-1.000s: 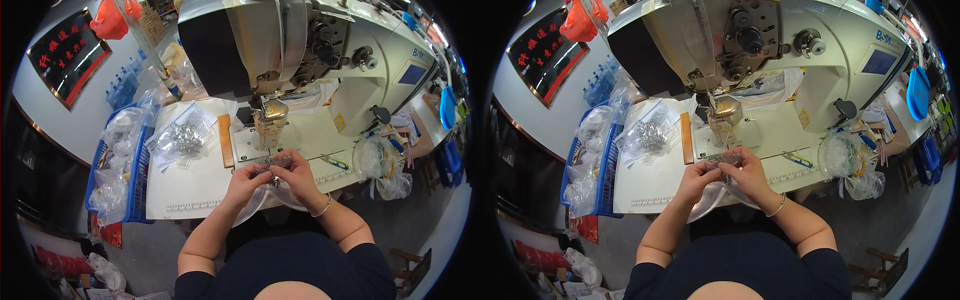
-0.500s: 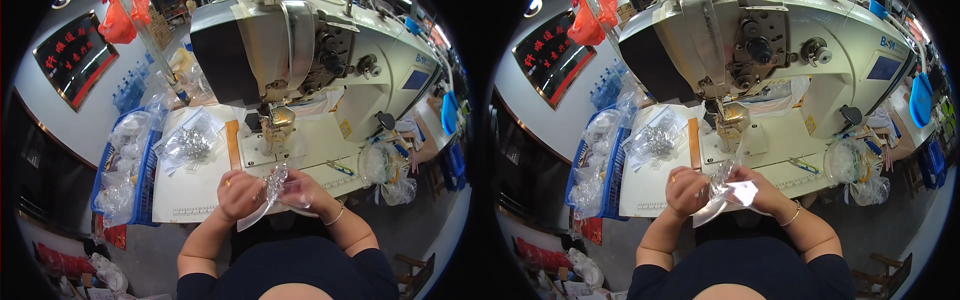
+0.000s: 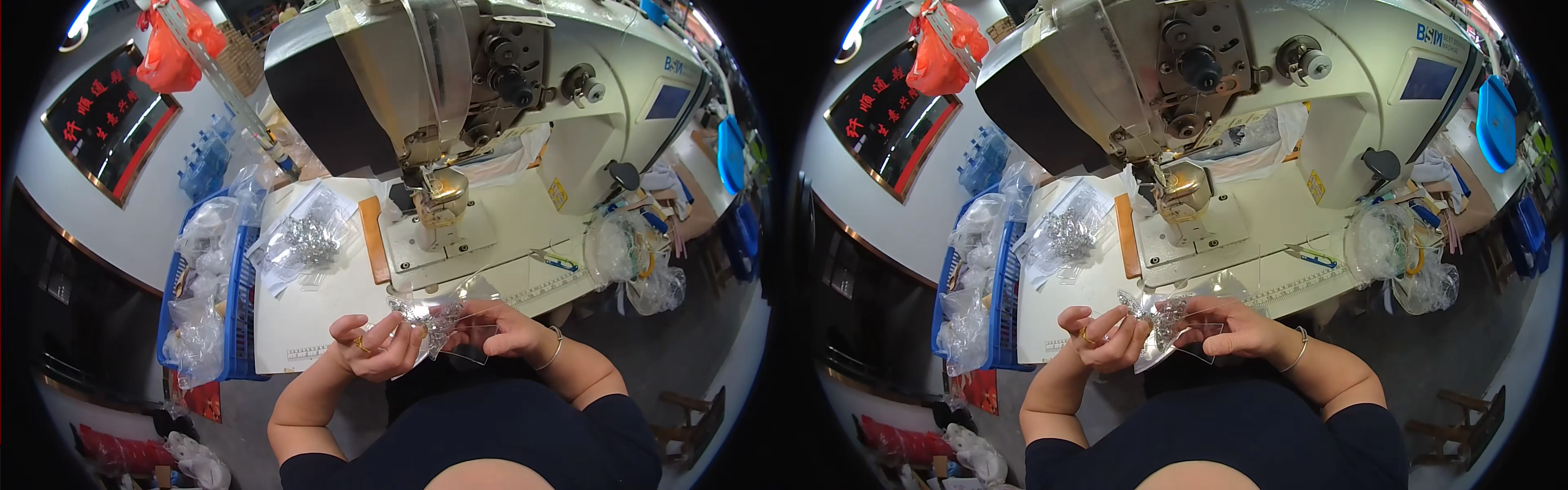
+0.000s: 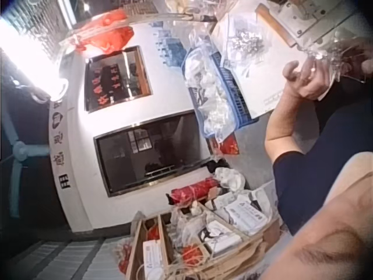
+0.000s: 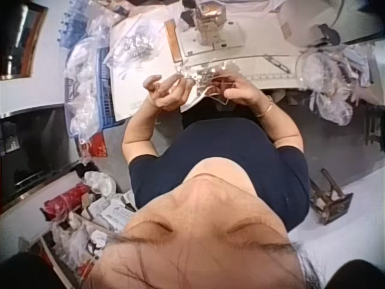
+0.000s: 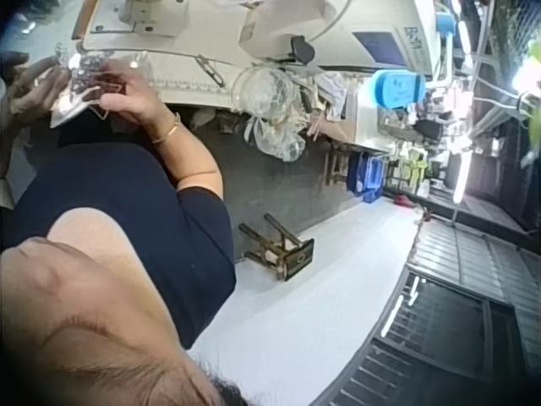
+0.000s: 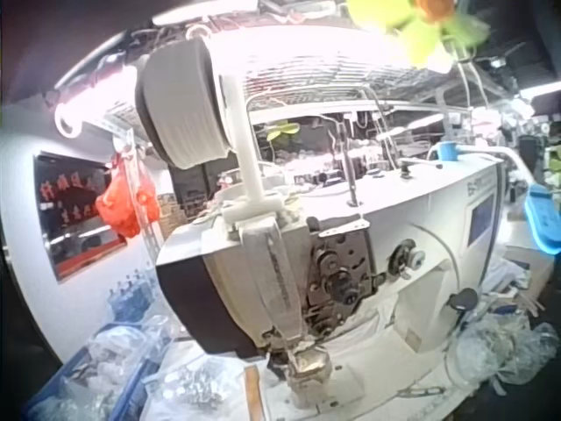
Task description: The person sews a silver sequined bow onto a transparent plastic sheet using an industrial sewing machine. They repeatedly position the item under the needle, stitch, and trim the thread with scissors. The process is repeated for multiple items in a workshop setting.
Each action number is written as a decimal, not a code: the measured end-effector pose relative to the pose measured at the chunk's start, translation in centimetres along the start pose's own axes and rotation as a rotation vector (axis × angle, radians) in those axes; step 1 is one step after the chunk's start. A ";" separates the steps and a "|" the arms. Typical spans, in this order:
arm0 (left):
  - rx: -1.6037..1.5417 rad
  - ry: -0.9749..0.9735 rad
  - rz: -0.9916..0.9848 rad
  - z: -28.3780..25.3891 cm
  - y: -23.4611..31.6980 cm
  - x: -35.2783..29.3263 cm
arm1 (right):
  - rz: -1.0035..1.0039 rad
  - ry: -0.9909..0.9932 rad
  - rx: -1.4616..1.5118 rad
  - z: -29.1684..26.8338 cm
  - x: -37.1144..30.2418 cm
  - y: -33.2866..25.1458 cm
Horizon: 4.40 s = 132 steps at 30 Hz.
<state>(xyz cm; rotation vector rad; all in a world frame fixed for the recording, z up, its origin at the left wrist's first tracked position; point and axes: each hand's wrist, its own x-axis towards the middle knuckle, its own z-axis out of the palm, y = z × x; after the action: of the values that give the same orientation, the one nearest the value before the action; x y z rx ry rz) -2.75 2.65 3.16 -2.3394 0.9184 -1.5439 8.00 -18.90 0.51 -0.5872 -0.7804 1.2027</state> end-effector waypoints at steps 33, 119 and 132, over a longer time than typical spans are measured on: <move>-1.719 -0.034 -1.927 2.7 -1.1 -0.2 | -0.135 0.576 -0.360 -1.7 0.6 0.1; -1.731 -0.093 -1.604 6.7 1.0 -0.8 | -0.525 0.778 -1.850 -0.4 2.7 -2.6; -1.823 -0.149 -1.674 6.7 2.1 -0.7 | -0.390 0.710 -1.550 -1.4 2.4 -2.2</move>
<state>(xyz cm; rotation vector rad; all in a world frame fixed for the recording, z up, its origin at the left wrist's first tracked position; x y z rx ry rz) 2.13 0.30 -1.28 -5.0846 -0.4283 0.2743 10.78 -17.15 1.87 -1.8650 -1.0194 -0.2343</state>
